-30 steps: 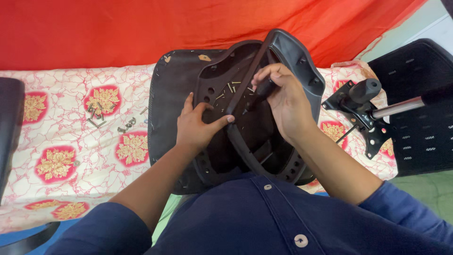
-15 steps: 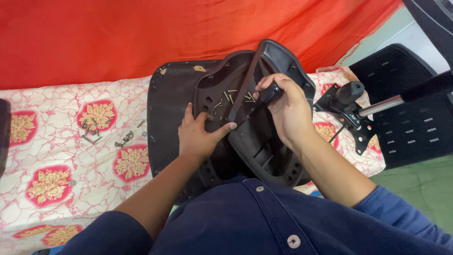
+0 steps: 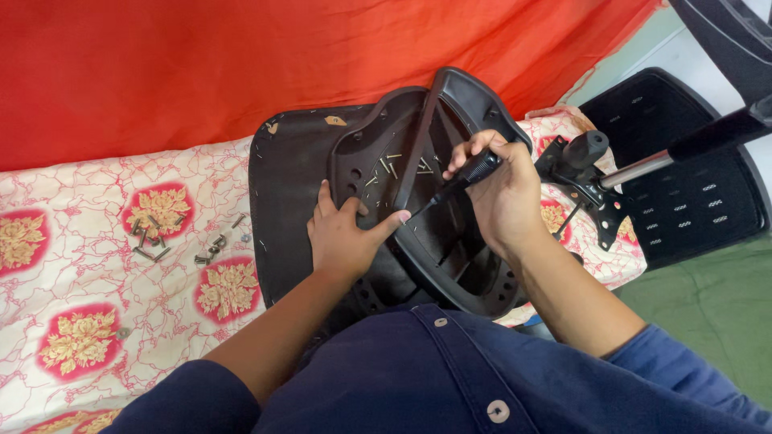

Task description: The person uses a screwdriver to tighten screws into a dark plastic chair base, securing a frame component. The person holds the base with one hand and turns the screwdriver with the other, working on multiple screw holes around the base.

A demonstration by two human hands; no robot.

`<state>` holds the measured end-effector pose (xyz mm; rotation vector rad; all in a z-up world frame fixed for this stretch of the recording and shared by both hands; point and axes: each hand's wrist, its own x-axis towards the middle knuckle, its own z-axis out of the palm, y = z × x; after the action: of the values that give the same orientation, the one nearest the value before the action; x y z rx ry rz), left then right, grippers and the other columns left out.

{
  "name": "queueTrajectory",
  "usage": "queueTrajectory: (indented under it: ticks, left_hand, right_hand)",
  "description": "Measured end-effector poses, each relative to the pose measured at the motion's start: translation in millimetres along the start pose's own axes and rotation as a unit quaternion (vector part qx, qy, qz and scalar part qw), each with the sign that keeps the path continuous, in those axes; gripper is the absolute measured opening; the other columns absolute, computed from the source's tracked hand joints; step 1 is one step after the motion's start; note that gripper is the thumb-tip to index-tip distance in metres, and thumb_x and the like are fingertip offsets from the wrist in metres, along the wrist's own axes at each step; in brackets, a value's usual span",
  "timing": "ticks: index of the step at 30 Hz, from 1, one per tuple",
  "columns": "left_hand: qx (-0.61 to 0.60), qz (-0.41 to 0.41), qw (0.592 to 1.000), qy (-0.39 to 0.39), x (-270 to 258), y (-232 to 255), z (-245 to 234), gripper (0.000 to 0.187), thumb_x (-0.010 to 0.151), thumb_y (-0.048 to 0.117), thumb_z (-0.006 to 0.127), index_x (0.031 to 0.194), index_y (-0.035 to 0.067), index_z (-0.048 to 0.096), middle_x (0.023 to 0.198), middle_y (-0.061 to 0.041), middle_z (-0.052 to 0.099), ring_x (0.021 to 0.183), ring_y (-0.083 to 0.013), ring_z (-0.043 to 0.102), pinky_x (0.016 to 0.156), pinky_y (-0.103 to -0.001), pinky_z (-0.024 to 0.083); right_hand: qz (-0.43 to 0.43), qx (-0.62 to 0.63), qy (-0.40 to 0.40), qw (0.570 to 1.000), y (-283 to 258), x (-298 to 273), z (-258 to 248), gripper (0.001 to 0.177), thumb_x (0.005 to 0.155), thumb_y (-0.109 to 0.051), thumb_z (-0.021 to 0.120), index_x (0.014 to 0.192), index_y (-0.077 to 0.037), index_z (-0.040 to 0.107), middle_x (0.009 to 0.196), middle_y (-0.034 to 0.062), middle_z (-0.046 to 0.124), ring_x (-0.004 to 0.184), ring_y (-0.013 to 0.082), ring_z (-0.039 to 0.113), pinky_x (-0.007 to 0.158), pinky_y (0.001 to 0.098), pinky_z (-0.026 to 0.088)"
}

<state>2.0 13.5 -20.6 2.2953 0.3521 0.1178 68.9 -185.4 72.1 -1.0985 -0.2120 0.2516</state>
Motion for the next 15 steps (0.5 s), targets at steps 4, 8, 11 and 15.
queueTrajectory:
  ticks: [4, 8, 11, 15]
  left_hand:
    - [-0.004, 0.01, 1.0, 0.011, 0.4, -1.3, 0.9, 0.082, 0.068, 0.079, 0.072, 0.094, 0.002, 0.073, 0.156, -0.037, 0.028, 0.141, -0.0496, 0.035, 0.116, -0.055, 0.024]
    - [-0.003, 0.028, 0.999, 0.019, 0.2, -2.3, 0.9, 0.081, 0.07, 0.079, 0.072, 0.091, 0.0, 0.073, 0.154, -0.038, 0.03, 0.14, -0.0517, 0.035, 0.115, -0.055, 0.025]
    - [0.0, 0.043, 0.999, 0.022, 0.3, -2.9, -1.0, 0.082, 0.071, 0.079, 0.071, 0.091, -0.001, 0.073, 0.153, -0.04, 0.029, 0.138, -0.0532, 0.036, 0.114, -0.056, 0.027]
    - [0.009, 0.056, 0.998, 0.02, 0.2, -2.6, -2.3, 0.082, 0.073, 0.079, 0.07, 0.091, -0.001, 0.074, 0.151, -0.043, 0.029, 0.138, -0.0541, 0.036, 0.113, -0.056, 0.028]
  right_hand:
    - [-0.008, -0.037, 0.008, 0.999, -3.1, -5.7, 2.9, 0.019, 0.099, -0.027, 0.054, 0.098, -0.009, 0.05, 0.098, 0.0053, 0.054, 0.1, 0.021, 0.053, 0.099, 0.0413, 0.045]
    - [0.014, -0.084, 0.031, 0.996, -9.1, -9.7, 5.7, 0.017, 0.096, -0.026, 0.058, 0.102, -0.011, 0.053, 0.1, 0.0077, 0.06, 0.101, 0.0219, 0.059, 0.098, 0.0412, 0.046]
    - [0.015, -0.091, 0.037, 0.995, -9.9, -9.9, 9.3, 0.017, 0.096, -0.025, 0.056, 0.101, -0.009, 0.056, 0.102, 0.0115, 0.063, 0.102, 0.0255, 0.063, 0.101, 0.0414, 0.048]
    - [0.006, -0.046, 0.045, 0.998, -4.2, -9.2, 12.8, 0.021, 0.099, -0.026, 0.051, 0.093, -0.006, 0.055, 0.095, 0.0151, 0.063, 0.097, 0.0287, 0.063, 0.099, 0.0406, 0.048]
